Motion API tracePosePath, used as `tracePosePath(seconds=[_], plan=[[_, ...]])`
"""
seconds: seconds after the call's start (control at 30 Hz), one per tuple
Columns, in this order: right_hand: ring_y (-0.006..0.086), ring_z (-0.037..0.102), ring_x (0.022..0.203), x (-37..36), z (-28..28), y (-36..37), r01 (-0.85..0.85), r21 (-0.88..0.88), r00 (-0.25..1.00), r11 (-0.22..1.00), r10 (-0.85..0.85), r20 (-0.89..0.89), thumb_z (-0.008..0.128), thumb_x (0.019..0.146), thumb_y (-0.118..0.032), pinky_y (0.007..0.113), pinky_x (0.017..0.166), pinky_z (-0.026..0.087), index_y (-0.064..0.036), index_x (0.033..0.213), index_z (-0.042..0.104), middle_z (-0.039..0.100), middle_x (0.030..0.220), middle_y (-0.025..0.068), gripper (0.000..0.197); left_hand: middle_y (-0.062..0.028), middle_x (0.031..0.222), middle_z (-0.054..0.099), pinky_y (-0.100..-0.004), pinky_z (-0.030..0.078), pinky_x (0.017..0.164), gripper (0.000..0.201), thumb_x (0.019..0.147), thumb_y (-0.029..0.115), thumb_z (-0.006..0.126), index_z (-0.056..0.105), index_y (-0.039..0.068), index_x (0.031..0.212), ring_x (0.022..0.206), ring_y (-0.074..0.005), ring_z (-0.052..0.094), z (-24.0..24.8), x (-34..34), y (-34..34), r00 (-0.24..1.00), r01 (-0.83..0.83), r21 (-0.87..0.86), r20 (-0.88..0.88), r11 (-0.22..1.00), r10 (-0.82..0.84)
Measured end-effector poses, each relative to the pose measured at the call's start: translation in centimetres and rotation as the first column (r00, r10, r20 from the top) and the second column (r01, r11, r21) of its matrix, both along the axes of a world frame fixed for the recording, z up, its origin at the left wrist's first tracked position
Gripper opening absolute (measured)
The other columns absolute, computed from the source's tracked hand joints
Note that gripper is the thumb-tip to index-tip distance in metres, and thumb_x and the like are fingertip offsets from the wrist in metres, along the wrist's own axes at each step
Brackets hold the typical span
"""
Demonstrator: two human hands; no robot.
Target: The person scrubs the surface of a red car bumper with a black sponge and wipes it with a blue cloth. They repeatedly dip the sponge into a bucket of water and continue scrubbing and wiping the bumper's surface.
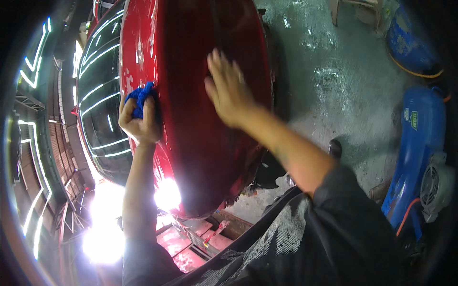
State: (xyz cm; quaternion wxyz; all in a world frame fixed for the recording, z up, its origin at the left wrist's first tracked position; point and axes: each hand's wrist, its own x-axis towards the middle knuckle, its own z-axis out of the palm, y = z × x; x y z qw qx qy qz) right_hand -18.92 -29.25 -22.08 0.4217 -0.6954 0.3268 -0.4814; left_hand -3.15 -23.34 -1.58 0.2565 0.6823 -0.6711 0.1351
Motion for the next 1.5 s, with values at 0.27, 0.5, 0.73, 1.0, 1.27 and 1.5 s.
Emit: tracePosePath(seconds=[0.27,0.5,0.73,1.0,1.27,1.5], plan=[[0.0400,0.027,0.167,1.7,0.1,-2.0,0.042,-0.015,0.998,0.999,-0.041,0.051,0.047,0.117,-0.032,0.061,0.134,0.020,-0.0002,0.171,0.029,0.028,0.180,0.0240,0.065,-0.0097,0.079,0.063,-0.0354,0.045,0.066,0.016,0.085,0.013,0.079,0.072,0.000,0.080,0.071,-0.0223,0.059,0.8,0.1,0.3,1.000,0.000,0.017,0.013,1.000,-0.001],[0.0289,0.069,0.128,-4.9,-1.2,-11.0,-0.243,0.459,0.808,0.855,-0.083,0.583,0.049,0.118,-0.043,0.044,0.103,0.056,-0.0120,0.157,0.055,0.071,0.142,0.0125,0.050,-0.0055,0.082,0.064,-0.0326,0.046,0.070,0.018,0.092,0.014,0.078,0.073,-0.001,0.082,0.076,-0.0166,0.060,0.1,0.7,0.7,0.999,0.040,0.017,0.013,0.999,-0.040],[0.0100,0.065,0.071,-5.1,-3.6,-0.1,-0.548,0.603,0.577,0.579,-0.261,0.774,0.074,0.108,-0.038,0.025,0.055,0.045,-0.0090,0.122,0.064,0.073,0.099,0.0024,0.034,-0.0048,0.086,0.065,-0.0298,0.045,0.072,0.020,0.095,0.017,0.080,0.075,0.000,0.085,0.079,-0.0136,0.059,-0.4,1.4,0.5,0.997,0.074,0.023,0.005,0.997,-0.074],[0.0080,0.065,0.084,1.7,-2.7,5.4,-0.245,0.683,0.790,0.688,-0.267,0.552,0.081,0.104,-0.038,0.031,0.076,0.056,-0.0056,0.117,0.064,0.070,0.093,0.0017,0.038,-0.0106,0.080,0.061,-0.0380,0.047,0.071,0.035,0.087,0.026,0.085,0.066,-0.002,0.076,0.073,-0.0245,0.060,-1.0,1.2,0.0,0.997,0.029,-0.043,-0.070,0.999,-0.032],[0.0258,0.066,0.128,0.6,0.6,-0.5,-0.278,0.736,0.826,0.617,-0.238,0.511,0.088,0.095,-0.046,0.040,0.107,0.054,0.0017,0.161,0.046,0.067,0.142,0.0209,0.092,-0.0072,0.092,0.069,-0.0300,0.049,0.077,0.026,0.093,0.023,0.082,0.079,-0.003,0.093,0.084,-0.0157,0.063,-0.4,1.0,-0.3,0.998,0.044,-0.054,0.052,0.998,-0.041],[0.0104,0.067,0.103,1.8,-1.7,7.8,-0.367,0.711,0.742,0.600,-0.272,0.613,0.084,0.101,-0.034,0.033,0.091,0.057,-0.0046,0.123,0.064,0.072,0.109,0.0041,0.042,-0.0060,0.088,0.063,-0.0305,0.045,0.072,0.024,0.092,0.020,0.082,0.074,-0.002,0.085,0.078,-0.0162,0.059,0.5,0.6,0.9,0.999,0.016,-0.008,0.043,1.000,-0.016]])
